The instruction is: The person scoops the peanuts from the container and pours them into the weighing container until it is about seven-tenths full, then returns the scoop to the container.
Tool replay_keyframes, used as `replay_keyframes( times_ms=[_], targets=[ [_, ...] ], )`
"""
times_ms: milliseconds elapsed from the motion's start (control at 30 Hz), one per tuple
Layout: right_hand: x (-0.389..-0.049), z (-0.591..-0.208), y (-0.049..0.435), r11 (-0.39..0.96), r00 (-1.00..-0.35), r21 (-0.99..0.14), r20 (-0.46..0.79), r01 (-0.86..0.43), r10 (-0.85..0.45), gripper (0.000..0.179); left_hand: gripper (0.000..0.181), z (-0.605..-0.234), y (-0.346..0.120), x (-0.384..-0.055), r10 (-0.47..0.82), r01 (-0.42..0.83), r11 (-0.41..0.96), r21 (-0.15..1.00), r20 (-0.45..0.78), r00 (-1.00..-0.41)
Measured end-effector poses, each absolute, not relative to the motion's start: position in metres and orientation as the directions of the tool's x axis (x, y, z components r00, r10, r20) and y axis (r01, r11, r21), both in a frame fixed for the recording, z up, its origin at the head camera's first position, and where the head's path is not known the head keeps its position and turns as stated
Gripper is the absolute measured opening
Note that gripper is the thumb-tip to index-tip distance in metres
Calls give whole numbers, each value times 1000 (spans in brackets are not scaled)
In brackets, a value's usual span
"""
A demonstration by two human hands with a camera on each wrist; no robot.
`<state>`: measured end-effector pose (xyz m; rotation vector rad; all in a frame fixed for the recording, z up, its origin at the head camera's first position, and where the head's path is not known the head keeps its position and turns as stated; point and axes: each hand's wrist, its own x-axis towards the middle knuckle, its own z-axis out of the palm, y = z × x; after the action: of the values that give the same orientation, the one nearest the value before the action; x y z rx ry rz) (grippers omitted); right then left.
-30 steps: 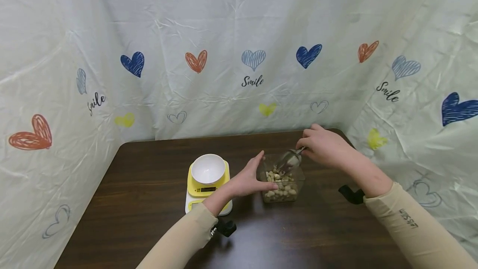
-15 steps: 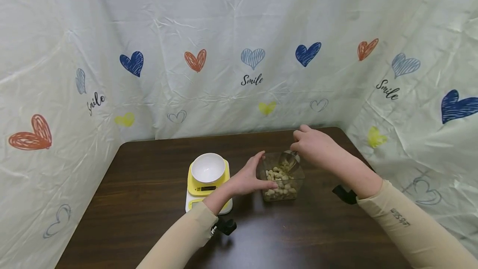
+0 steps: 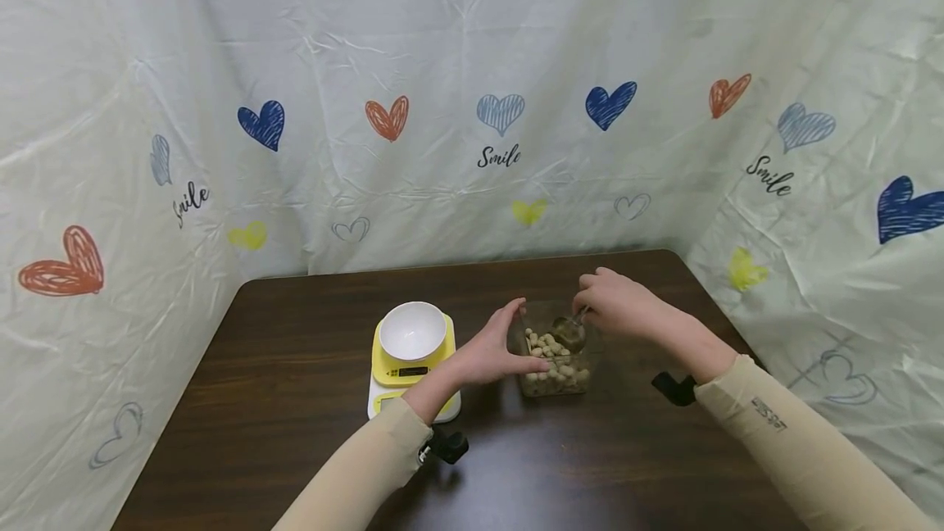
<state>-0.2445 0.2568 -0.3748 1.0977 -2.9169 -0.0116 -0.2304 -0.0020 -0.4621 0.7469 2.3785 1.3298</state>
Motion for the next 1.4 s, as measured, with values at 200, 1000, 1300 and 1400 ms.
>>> replay_keyframes(
  times_ms=[200, 1000, 1300, 1400],
  targets=[
    [-242, -383, 266, 738, -747, -115, 93, -665, -658, 11, 110, -464, -2, -230, 574, 295, 437, 850, -10, -819],
    [-253, -383, 288, 716, -796, -445, -13, -538, -605, 11, 112, -468, -1, -233, 576, 292, 423, 858, -5, -818],
    [-254, -387, 282, 731, -824, -488, -41, -477, -565, 13, 113, -470, -1, -233, 570, 286, 430, 856, -11, -821],
    [-255, -390, 281, 738, -826, -460, -14, -495, -563, 13, 114, -470, -2, -234, 570, 287, 427, 858, -9, -822]
  ],
)
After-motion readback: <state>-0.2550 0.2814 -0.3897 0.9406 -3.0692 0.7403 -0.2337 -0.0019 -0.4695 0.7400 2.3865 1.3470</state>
